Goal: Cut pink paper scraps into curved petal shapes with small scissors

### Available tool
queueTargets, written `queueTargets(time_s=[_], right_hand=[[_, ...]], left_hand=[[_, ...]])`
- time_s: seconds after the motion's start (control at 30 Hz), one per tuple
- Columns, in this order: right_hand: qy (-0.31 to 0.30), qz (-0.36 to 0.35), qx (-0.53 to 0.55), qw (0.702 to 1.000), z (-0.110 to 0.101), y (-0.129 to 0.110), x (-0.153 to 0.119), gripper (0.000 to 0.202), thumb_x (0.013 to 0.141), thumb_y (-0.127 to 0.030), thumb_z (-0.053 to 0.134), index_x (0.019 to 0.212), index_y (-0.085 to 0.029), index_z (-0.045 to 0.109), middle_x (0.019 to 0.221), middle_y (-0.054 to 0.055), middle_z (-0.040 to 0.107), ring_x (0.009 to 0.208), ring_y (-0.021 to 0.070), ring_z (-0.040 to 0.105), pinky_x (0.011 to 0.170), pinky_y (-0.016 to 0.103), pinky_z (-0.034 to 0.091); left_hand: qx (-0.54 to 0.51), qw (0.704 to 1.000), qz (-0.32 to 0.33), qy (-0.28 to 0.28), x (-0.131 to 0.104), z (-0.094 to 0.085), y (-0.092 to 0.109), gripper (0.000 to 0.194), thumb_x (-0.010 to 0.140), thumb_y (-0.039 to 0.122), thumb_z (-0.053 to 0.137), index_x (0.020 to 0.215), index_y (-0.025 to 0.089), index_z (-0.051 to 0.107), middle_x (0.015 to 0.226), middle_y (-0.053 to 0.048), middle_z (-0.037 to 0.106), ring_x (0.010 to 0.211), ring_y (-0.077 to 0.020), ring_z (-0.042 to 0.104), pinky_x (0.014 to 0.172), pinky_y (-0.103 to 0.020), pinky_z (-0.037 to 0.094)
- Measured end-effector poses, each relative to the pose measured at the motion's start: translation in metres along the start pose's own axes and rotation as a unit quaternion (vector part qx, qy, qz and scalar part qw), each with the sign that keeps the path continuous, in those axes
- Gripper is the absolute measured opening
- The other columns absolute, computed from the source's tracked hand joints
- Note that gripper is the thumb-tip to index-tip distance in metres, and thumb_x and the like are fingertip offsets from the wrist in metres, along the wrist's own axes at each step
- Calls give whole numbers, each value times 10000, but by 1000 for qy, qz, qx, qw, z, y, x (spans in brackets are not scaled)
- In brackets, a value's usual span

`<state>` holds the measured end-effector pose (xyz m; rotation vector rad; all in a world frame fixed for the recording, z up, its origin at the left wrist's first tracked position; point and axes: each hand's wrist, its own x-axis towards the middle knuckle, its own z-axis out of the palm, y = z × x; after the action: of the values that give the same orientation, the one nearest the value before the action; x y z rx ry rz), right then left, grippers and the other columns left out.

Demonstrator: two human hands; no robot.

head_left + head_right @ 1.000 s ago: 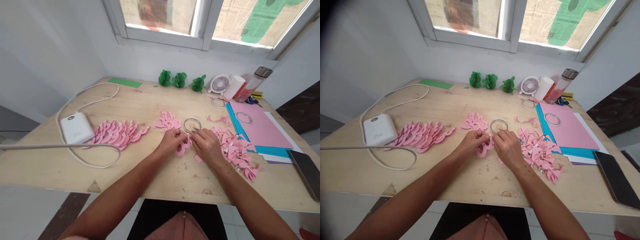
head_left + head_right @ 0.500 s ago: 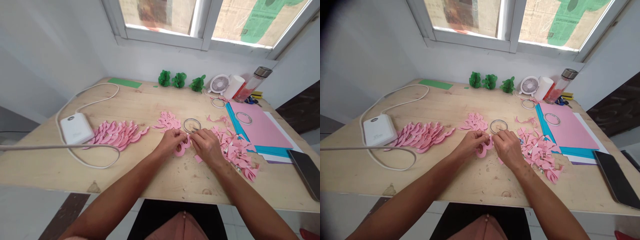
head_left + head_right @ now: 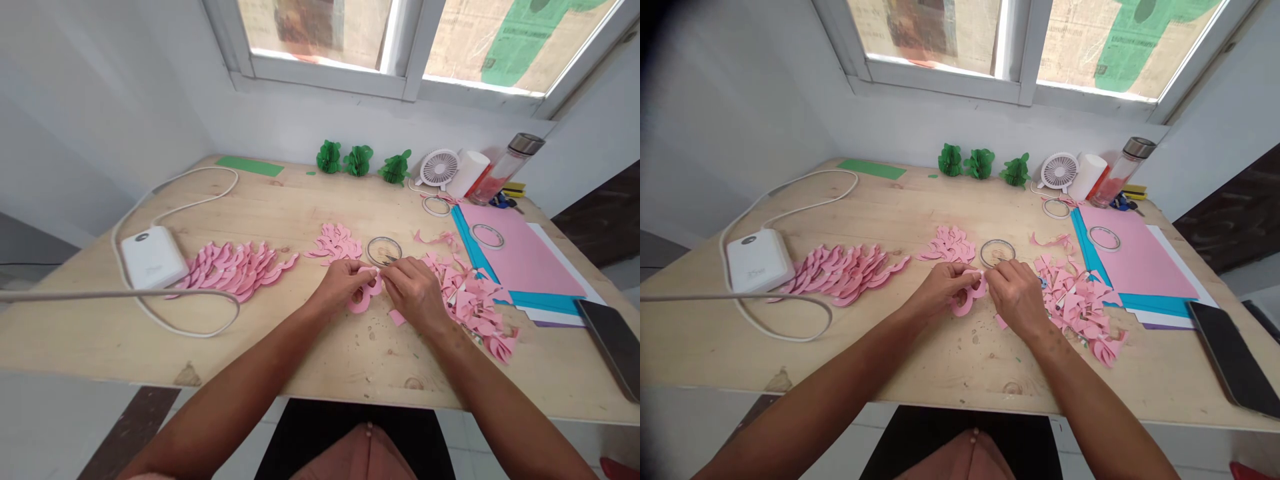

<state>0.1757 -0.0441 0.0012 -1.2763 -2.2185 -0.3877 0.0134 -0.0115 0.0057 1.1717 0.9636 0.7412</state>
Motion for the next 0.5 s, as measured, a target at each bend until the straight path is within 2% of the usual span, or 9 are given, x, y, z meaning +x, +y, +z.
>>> queueTargets(time_s=[0.17,0.5], right_hand=[[-2,2,6,1000,0,0,0,179,856,-131,481,752,-169,621,745,59,620,755,177,524,646,295,373],[14,-7,19,1000,0,1,0,176,855,-124,488,754,-171,623,742,58,623,746,170,532,637,288,380]], left_hand=[[9,1000,-9,4,0,0,0,206,710,292,609,600,121,577,521,20,522,412,-47,410,415,-182,306],[-26,999,-5,-33,2,-3,-5,221,734,300,584,595,129,575,555,11,550,427,-48,437,430,-186,319]])
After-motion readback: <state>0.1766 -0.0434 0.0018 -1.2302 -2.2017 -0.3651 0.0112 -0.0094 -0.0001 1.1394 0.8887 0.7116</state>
